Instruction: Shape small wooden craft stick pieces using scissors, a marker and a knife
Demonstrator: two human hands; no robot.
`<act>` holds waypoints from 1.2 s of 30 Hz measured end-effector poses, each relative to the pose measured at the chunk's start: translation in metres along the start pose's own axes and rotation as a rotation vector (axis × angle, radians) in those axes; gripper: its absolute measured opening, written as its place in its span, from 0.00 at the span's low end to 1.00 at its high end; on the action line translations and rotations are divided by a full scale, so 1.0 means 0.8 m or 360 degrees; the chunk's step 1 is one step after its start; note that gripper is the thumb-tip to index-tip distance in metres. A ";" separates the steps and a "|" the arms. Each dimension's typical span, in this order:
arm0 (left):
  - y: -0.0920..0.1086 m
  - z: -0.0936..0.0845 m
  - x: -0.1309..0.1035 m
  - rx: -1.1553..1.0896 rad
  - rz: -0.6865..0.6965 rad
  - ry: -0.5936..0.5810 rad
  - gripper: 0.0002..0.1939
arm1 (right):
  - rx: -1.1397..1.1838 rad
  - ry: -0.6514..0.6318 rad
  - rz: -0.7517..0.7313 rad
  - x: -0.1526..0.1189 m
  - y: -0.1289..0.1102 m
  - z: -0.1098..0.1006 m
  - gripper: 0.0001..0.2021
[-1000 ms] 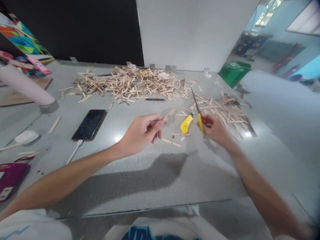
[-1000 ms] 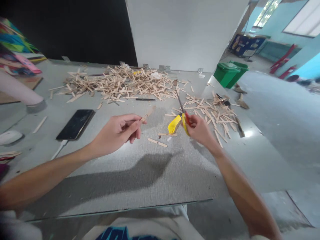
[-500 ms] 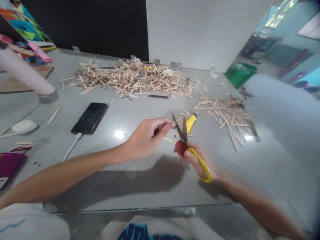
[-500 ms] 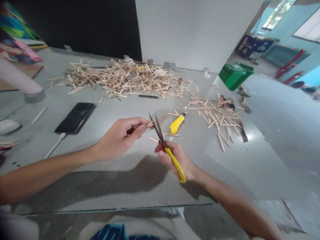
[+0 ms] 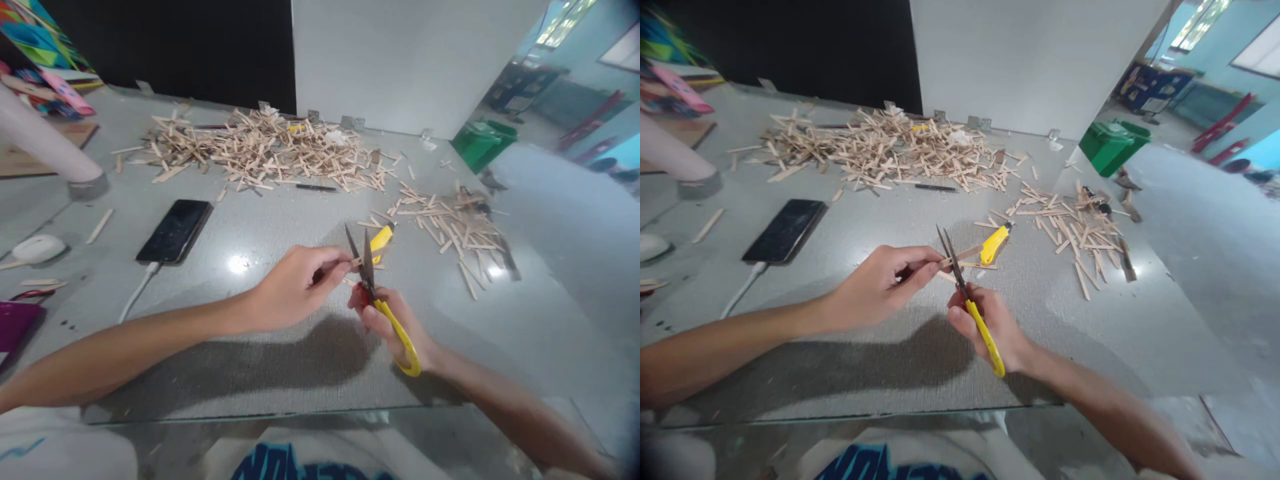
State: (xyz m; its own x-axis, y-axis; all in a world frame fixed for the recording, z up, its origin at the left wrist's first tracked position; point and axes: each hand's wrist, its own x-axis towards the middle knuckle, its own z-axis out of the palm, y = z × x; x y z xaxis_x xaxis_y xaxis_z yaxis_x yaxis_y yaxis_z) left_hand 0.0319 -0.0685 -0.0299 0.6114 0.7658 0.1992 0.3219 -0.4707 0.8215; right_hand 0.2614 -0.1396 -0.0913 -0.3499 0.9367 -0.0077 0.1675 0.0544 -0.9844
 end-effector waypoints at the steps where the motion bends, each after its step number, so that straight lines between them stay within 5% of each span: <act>1: 0.000 0.000 0.000 0.0010 0.0004 -0.0010 0.17 | -0.0003 0.0006 0.0009 0.000 -0.001 0.000 0.27; 36: -0.001 0.002 -0.003 0.0086 0.0133 -0.0003 0.17 | -0.0137 0.0105 0.0111 0.000 -0.010 0.005 0.27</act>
State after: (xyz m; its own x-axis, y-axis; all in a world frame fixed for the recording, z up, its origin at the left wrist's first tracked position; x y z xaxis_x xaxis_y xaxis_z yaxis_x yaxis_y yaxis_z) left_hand 0.0314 -0.0707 -0.0322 0.6391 0.7220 0.2649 0.3080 -0.5559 0.7721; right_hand 0.2563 -0.1413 -0.0840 -0.2738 0.9598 -0.0615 0.2688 0.0149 -0.9631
